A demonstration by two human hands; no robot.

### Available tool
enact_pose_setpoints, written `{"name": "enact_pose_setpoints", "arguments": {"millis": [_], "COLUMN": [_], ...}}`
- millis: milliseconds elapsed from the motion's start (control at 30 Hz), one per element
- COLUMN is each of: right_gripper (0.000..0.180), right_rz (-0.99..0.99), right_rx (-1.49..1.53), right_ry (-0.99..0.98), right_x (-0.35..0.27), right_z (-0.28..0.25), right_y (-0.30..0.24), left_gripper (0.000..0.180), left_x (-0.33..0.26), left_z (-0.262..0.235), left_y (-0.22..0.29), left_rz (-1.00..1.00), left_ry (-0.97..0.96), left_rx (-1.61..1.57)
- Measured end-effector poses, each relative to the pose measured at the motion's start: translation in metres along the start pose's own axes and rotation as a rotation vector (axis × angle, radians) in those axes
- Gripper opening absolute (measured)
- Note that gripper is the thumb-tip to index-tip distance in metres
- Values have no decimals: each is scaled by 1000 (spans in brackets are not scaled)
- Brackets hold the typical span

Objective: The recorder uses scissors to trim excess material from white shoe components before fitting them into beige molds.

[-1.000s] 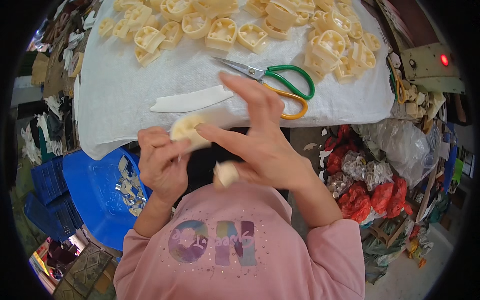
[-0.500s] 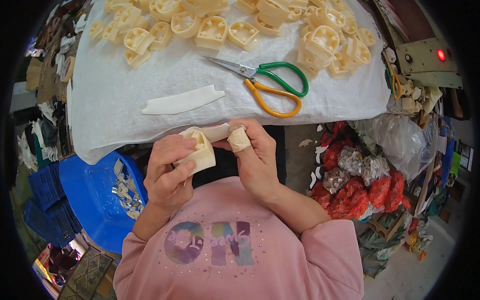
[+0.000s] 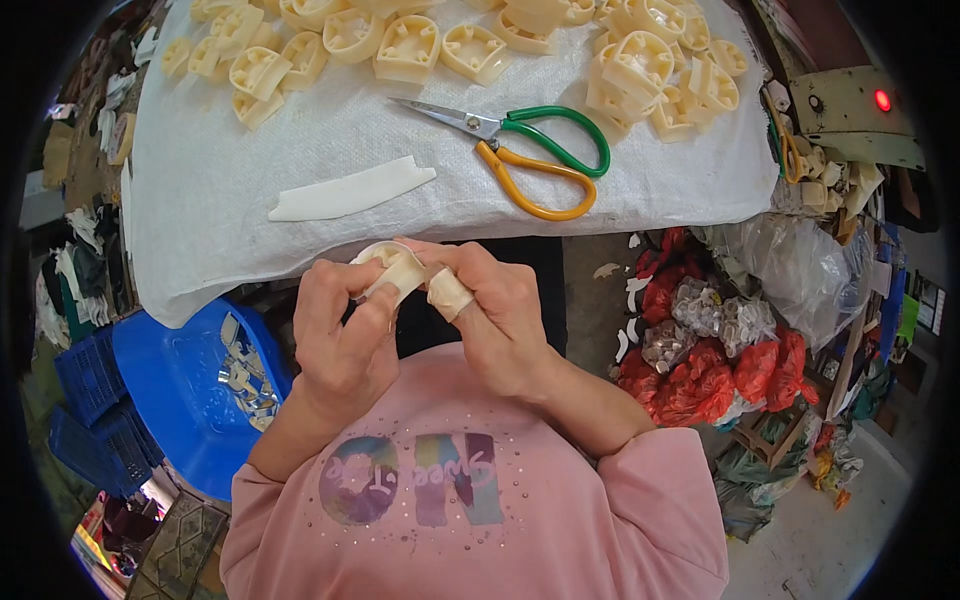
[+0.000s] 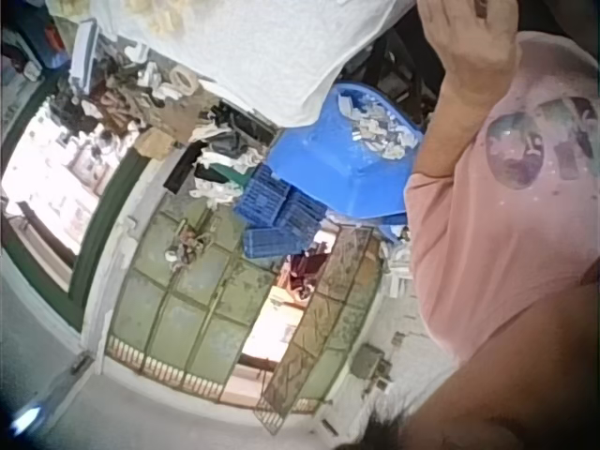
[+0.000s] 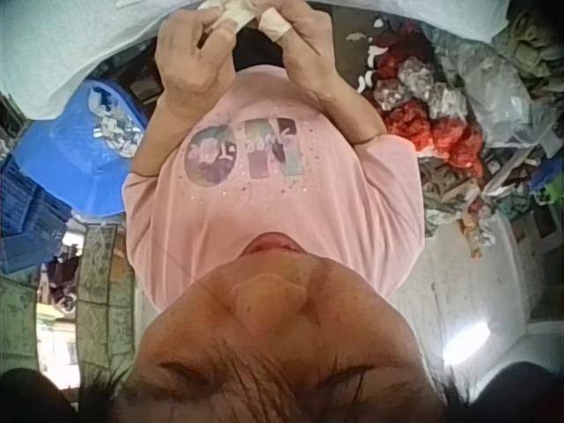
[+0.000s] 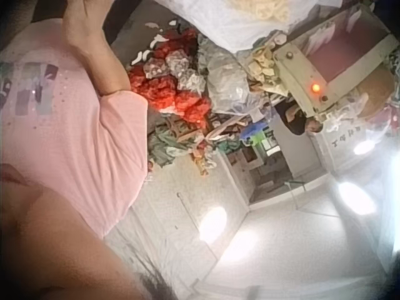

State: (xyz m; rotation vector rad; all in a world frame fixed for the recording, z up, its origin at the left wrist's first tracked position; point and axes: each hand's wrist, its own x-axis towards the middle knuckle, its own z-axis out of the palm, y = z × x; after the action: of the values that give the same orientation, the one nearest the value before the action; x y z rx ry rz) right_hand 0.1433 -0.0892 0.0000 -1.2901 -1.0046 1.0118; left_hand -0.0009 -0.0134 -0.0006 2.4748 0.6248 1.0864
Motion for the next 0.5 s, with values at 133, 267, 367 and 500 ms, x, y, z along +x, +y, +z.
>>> {"name": "enact_pose_setpoints", "arguments": {"millis": [133, 267, 367, 500], "right_gripper": [29, 36, 46, 58], "right_rz": [-109, -104, 212, 200], "right_rx": [-298, -75, 365, 394], "right_ry": [-72, -200, -301, -467], "right_x": [6, 15, 29, 35], "right_z": [-2, -18, -37, -40], "right_y": [2, 8, 16, 5], "left_gripper": [17, 21, 23, 21], "left_x": [1, -4, -2, -3], "left_z": [1, 3, 2, 6], "left_y": [-5, -6, -7, -9], "left_rz": [-7, -108, -130, 55], "left_ry": [-45, 83, 71, 61], "left_rx": [64, -167, -418, -538]}}
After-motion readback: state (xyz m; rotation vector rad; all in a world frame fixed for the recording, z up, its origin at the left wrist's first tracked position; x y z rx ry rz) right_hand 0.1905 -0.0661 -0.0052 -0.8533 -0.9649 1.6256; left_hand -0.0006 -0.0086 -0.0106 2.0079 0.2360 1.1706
